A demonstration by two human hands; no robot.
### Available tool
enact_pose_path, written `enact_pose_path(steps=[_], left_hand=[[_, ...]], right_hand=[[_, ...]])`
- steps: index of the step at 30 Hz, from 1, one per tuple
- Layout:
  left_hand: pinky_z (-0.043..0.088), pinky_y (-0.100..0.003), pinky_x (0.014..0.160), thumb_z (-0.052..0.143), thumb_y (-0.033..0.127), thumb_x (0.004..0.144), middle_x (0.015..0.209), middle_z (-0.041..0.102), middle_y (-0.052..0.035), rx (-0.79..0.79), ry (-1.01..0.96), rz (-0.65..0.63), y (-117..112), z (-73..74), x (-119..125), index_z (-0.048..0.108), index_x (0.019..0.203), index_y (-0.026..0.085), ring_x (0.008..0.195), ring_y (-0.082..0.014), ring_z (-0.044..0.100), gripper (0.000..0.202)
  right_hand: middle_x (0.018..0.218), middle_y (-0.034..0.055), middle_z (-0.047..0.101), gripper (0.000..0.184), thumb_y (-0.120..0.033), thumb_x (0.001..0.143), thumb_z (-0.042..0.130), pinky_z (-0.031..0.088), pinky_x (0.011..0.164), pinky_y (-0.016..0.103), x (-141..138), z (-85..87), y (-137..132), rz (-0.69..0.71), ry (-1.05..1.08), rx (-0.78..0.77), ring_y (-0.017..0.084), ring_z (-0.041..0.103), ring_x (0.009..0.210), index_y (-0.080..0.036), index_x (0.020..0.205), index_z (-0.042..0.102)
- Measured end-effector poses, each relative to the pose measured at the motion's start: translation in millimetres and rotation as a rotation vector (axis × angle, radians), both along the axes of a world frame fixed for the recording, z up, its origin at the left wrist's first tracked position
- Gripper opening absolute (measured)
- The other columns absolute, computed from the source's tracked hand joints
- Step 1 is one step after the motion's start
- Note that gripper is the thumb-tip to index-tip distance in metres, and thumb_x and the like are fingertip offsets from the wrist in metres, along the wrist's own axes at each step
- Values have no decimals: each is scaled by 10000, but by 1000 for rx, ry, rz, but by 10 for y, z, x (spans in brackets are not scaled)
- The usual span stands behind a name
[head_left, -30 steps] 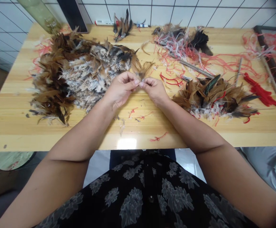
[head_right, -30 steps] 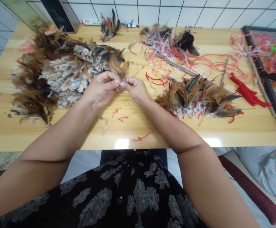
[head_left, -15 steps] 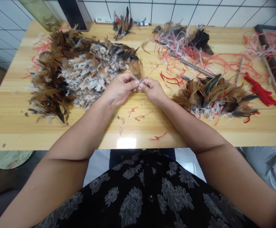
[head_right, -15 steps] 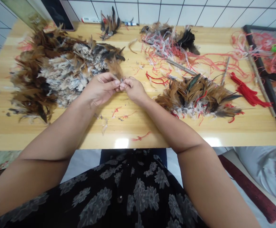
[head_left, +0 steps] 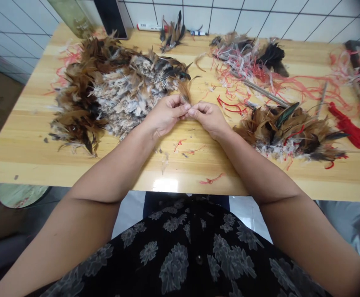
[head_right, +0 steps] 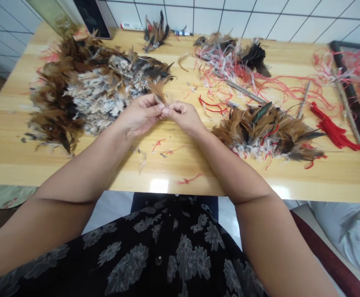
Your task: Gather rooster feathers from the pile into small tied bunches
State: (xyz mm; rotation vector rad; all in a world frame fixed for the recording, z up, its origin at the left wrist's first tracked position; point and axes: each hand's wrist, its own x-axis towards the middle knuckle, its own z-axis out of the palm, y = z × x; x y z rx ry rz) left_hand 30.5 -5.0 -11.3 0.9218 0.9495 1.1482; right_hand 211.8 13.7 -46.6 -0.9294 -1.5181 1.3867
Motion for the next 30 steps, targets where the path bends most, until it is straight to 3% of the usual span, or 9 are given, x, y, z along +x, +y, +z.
enact_pose_path(steps=[5, 8, 10, 12, 15, 19, 23, 26, 30], left_hand=[[527, -255, 680, 1142, -19, 932, 723, 675, 12, 25, 88, -17, 26, 44, -31, 697, 706, 176, 649, -145, 645, 536], [521, -316, 767, 1138, 20, 962, 775, 684, 3, 183, 310, 46, 41, 198, -232, 754, 758, 192, 731, -187, 654, 467], [522, -354, 888, 1058, 15, 1046, 839, 704, -13, 332, 580, 199, 40, 341, -452, 791, 808, 204, 834, -222, 659, 404], [508, -411, 1146, 1031, 49, 1067, 888, 670, -29, 389, 906, 382, 41, 452, -709, 759, 795, 219, 989, -274, 660, 420], [441, -510, 1341, 1072, 176, 1032, 812, 497, -34, 292, 1164, 422, 94, 456, -1060, 659, 721, 239, 1148, -371, 678, 522], [445, -429, 1362, 1160, 177, 875, 701, 404, -28, 258, 1235, 241, 251, 244, -1251, 582, 626, 277, 1387, -447, 671, 637], [445, -526, 1391, 1066, -10, 765, 618, 294, 11, 187, 1371, 223, 297, 195, -1138, 565, 567, 290, 1246, -475, 725, 616], [506, -464, 1276, 945, -50, 855, 617, 407, 7, 230, 1313, 222, 209, 322, -1039, 584, 612, 284, 1001, -371, 706, 549], [507, -396, 1003, 1011, 106, 1032, 734, 612, 4, 394, 1068, 271, 115, 425, -999, 680, 752, 257, 811, -251, 566, 459]], right_hand=[[821, 2, 742, 753, -867, 714, 1127, 623, 961, 361, 31, 75, -22, -6, -4, -25, 175, 677, 880, -224, 742, 736], [797, -13, 699, 754, -889, 755, 1086, 569, 924, 348, 40, 58, -15, -47, -33, 8, 167, 615, 864, -233, 745, 715], [773, -25, 645, 745, -898, 811, 1042, 522, 884, 337, 43, 30, -3, -56, -29, 26, 156, 561, 837, -236, 759, 704], [752, -34, 592, 733, -900, 870, 998, 486, 853, 334, 43, 1, 8, -58, -18, 35, 152, 518, 817, -242, 772, 690], [742, -41, 543, 736, -915, 906, 965, 455, 834, 336, 41, -29, 14, -60, -13, 53, 148, 467, 794, -248, 783, 678], [748, -46, 526, 752, -937, 903, 956, 422, 819, 333, 34, -36, 5, -57, 2, 64, 139, 431, 779, -244, 795, 687], [736, -41, 543, 717, -891, 931, 968, 430, 811, 332, 17, -18, -11, -70, -10, 50, 147, 450, 785, -242, 788, 697], [731, -37, 568, 682, -823, 957, 990, 425, 806, 326, -1, -3, -17, -93, -52, 51, 146, 443, 782, -236, 768, 699], [742, -33, 573, 663, -793, 971, 1000, 411, 795, 321, -23, 0, -15, -128, -54, 49, 148, 455, 792, -226, 772, 719]])
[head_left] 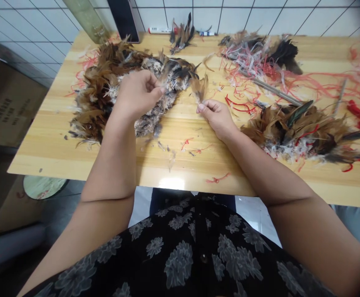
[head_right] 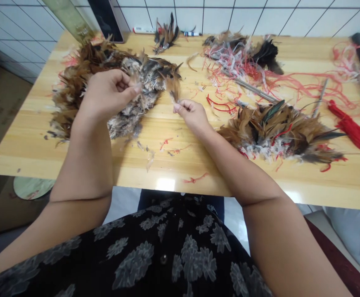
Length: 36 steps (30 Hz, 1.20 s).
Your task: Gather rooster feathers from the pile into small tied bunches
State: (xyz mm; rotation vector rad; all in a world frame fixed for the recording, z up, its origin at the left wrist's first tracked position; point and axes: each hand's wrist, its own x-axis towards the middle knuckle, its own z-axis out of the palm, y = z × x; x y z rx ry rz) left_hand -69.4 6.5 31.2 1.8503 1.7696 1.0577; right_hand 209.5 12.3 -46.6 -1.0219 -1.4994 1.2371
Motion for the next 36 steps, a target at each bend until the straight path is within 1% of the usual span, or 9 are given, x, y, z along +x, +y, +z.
enact_pose_path(steps=[3, 7, 9, 12, 15, 20, 28, 31, 36], left_hand=[[444, -398, 823, 1119, 322, 1077, 733, 664, 9, 41, -220, -105, 34, -97, 35, 704, 803, 247, 744, -210, 533, 503], [414, -373, 678, 1209, 603, 988, 715, 723, 13, -95, -538, -250, 112, -326, 220, 692, 843, 245, 679, -172, 549, 645], [442, -360, 667, 1237, 592, 951, 744, 749, 7, -172, -641, -283, 116, -411, 357, 703, 864, 243, 699, -173, 598, 644], [481, -371, 715, 1214, 390, 1006, 769, 749, 2, -248, -726, -267, 77, -476, 538, 720, 892, 237, 750, -193, 673, 530], [486, -376, 785, 1163, 281, 1068, 790, 754, 17, -271, -732, -259, 28, -489, 634, 715, 930, 224, 823, -195, 687, 473], [495, -361, 838, 1150, 323, 1108, 817, 728, 24, -231, -690, -282, 23, -511, 641, 704, 993, 194, 892, -173, 690, 478], [569, -410, 786, 1152, 590, 1001, 907, 735, -28, 6, -423, -387, 185, -736, 653, 699, 916, 258, 870, -256, 743, 568], [585, -405, 861, 1123, 552, 1060, 896, 718, -11, 12, -412, -325, 163, -652, 670, 696, 984, 267, 933, -266, 757, 519], [544, -391, 983, 1056, 145, 1072, 1013, 748, 4, 165, -234, -22, 31, -140, 374, 707, 1035, 240, 973, -226, 640, 364]], right_hand=[[760, -26, 586, 668, -807, 976, 991, 440, 820, 322, -16, -20, 8, -11, 11, 1, 158, 491, 819, -228, 774, 725], [770, -23, 602, 722, -889, 925, 985, 480, 868, 335, -41, -86, 31, 6, 46, 11, 164, 537, 839, -232, 773, 730], [786, -25, 619, 733, -908, 888, 1000, 494, 896, 339, -57, -117, 41, 15, 68, 14, 165, 564, 849, -228, 786, 748], [820, -19, 649, 709, -860, 867, 1042, 517, 916, 337, -85, -126, 46, 14, 90, -25, 172, 609, 891, -224, 789, 737], [832, -13, 665, 680, -788, 869, 1076, 543, 914, 327, -111, -92, 37, 16, 105, -92, 172, 624, 917, -227, 782, 702], [871, 5, 740, 665, -769, 834, 1113, 558, 912, 318, -114, -69, 29, 31, 121, -114, 170, 633, 926, -224, 781, 736], [814, -28, 640, 650, -696, 869, 1120, 475, 827, 314, -95, -169, 91, 56, 73, -64, 148, 543, 851, -228, 771, 679], [819, -34, 624, 626, -691, 902, 1093, 490, 871, 320, -85, -185, 105, 69, 72, -35, 146, 542, 852, -226, 796, 687], [819, -39, 603, 578, -671, 1047, 974, 498, 922, 316, -51, -206, 127, 34, 63, 39, 152, 590, 892, -229, 828, 673]])
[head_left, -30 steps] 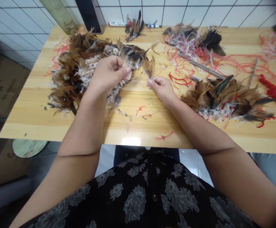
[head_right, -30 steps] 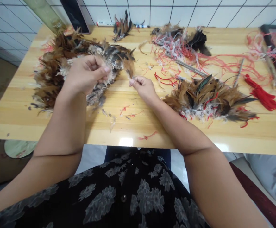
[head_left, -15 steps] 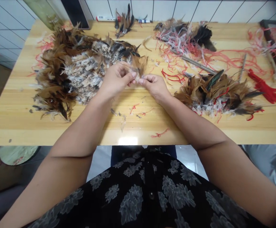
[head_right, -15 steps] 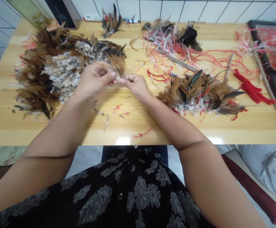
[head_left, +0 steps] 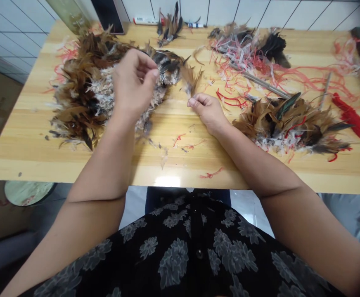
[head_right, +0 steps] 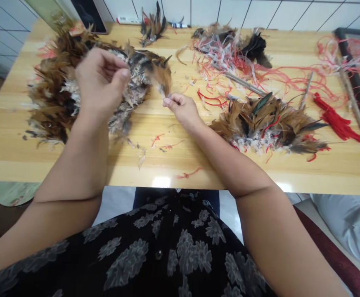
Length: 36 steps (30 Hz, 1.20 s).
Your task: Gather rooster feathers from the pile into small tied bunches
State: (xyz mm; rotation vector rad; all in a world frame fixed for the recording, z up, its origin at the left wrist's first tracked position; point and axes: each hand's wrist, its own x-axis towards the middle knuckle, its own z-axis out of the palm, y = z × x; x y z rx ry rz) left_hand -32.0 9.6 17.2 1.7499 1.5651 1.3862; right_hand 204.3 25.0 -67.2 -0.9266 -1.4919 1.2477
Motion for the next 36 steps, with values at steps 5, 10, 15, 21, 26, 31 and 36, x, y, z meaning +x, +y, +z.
enact_pose_path(steps=[5, 10, 15, 21, 26, 31, 36], left_hand=[[520, -475, 1135, 1065, 404, 1066, 916, 678, -25, -110, 233, 182, -67, 244, -385, 663, 847, 267, 958, -274, 556, 478], [479, -544, 1323, 1164, 597, 902, 771, 615, -58, -352, 410, 65, 49, 50, -493, 628, 724, 291, 1321, -456, 684, 643], [466, -722, 1407, 1104, 286, 916, 952, 775, -133, -511, 657, 167, 28, 69, -277, 544, 677, 261, 1491, -570, 722, 610], [577, -623, 1362, 903, 120, 987, 1239, 931, -154, -569, 743, 175, -125, 244, 17, 815, 926, 217, 1470, -481, 801, 144], [617, -483, 1315, 805, 201, 1123, 1257, 933, -141, -550, 735, 112, -237, 472, -6, 894, 1081, 159, 1371, -417, 853, 107], [620, -450, 1308, 776, 148, 1080, 1274, 929, -126, -555, 667, 57, -275, 546, -93, 898, 1171, 160, 1320, -381, 848, 153], [654, -498, 1223, 1054, 302, 1010, 878, 815, -35, -555, 375, -126, -129, 395, -378, 853, 1110, 229, 1121, -367, 855, 236]], right_hand=[[826, -43, 593, 468, -496, 1158, 892, 476, 900, 305, 26, -13, 16, -12, -29, 2, 138, 567, 874, -226, 858, 655], [827, -42, 587, 482, -532, 1142, 914, 402, 808, 308, 43, -24, 10, -15, -10, 0, 127, 488, 809, -221, 867, 668], [796, -51, 534, 499, -563, 1139, 924, 351, 765, 315, 38, -35, -5, -35, -52, 21, 128, 438, 777, -221, 862, 689], [828, -44, 575, 435, -494, 1176, 895, 369, 784, 315, 29, -18, -3, -42, -60, -7, 129, 453, 794, -209, 894, 726], [845, -45, 605, 413, -438, 1167, 911, 400, 815, 310, 21, -7, 4, -49, -50, -7, 129, 492, 814, -209, 885, 716], [830, -47, 588, 434, -482, 1174, 896, 397, 812, 312, 25, -5, -9, -54, -94, 9, 134, 499, 825, -211, 888, 713], [784, -54, 526, 524, -620, 1120, 935, 380, 785, 318, 19, 19, -29, -57, -117, 7, 138, 461, 794, -227, 863, 702]])
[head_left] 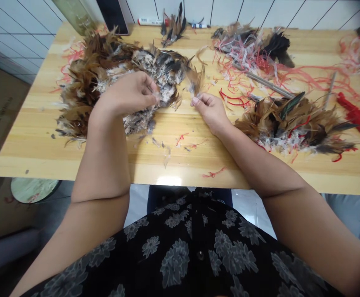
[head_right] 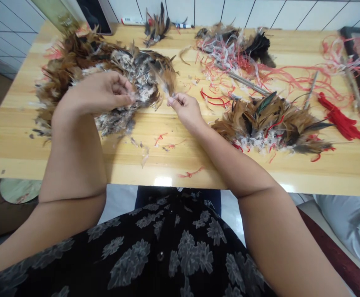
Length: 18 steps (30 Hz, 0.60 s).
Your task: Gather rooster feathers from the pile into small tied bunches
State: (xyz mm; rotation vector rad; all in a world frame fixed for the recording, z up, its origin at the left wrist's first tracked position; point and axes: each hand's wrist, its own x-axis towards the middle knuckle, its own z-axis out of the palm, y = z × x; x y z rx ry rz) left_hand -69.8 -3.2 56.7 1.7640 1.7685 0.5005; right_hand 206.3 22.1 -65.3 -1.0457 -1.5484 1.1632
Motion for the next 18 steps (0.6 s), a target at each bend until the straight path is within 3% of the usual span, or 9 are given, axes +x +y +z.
enact_pose_path(steps=[3, 6, 10, 12, 15, 18], left_hand=[[649, -616, 1154, 1227, 397, 895, 739, 754, -47, 15, -271, -50, 99, -120, -211, 854, 1022, 228, 968, -382, 816, 429], [656, -596, 1049, 1292, 533, 814, 758, 755, -48, 109, -531, -87, 123, -198, -247, 865, 971, 274, 942, -369, 788, 524], [620, -525, 865, 1309, 770, 633, 807, 768, -16, 174, -751, -88, 84, -284, 60, 849, 943, 307, 798, -274, 681, 723], [606, -515, 836, 1303, 814, 605, 823, 769, -19, 171, -798, -97, 72, -361, 276, 834, 944, 301, 788, -258, 673, 774], [648, -490, 824, 1267, 742, 768, 828, 771, -10, 165, -841, -73, 66, -512, 546, 798, 966, 297, 825, -258, 733, 677], [688, -409, 820, 1247, 486, 867, 855, 793, 0, 128, -870, -38, 64, -639, 704, 769, 960, 261, 836, -224, 795, 536]], right_hand=[[777, -54, 522, 531, -607, 1086, 975, 389, 798, 320, -16, 33, -19, -13, 27, -11, 140, 457, 799, -228, 838, 697], [761, -57, 518, 502, -546, 1084, 983, 392, 802, 318, -29, 59, -34, -24, 36, -29, 140, 458, 796, -230, 822, 694], [783, -49, 596, 515, -563, 1062, 998, 439, 828, 308, -38, 61, -39, -29, 79, -60, 138, 515, 820, -230, 816, 693], [811, -41, 652, 541, -610, 1028, 1022, 486, 870, 308, -44, 58, -38, -19, 131, -77, 139, 558, 843, -230, 820, 700], [835, -34, 705, 605, -712, 941, 1068, 546, 917, 315, -60, 66, -37, 2, 199, -119, 141, 601, 859, -229, 828, 721], [835, -27, 730, 691, -809, 859, 1086, 582, 918, 321, -79, 88, -42, 17, 215, -158, 146, 627, 863, -232, 801, 710]])
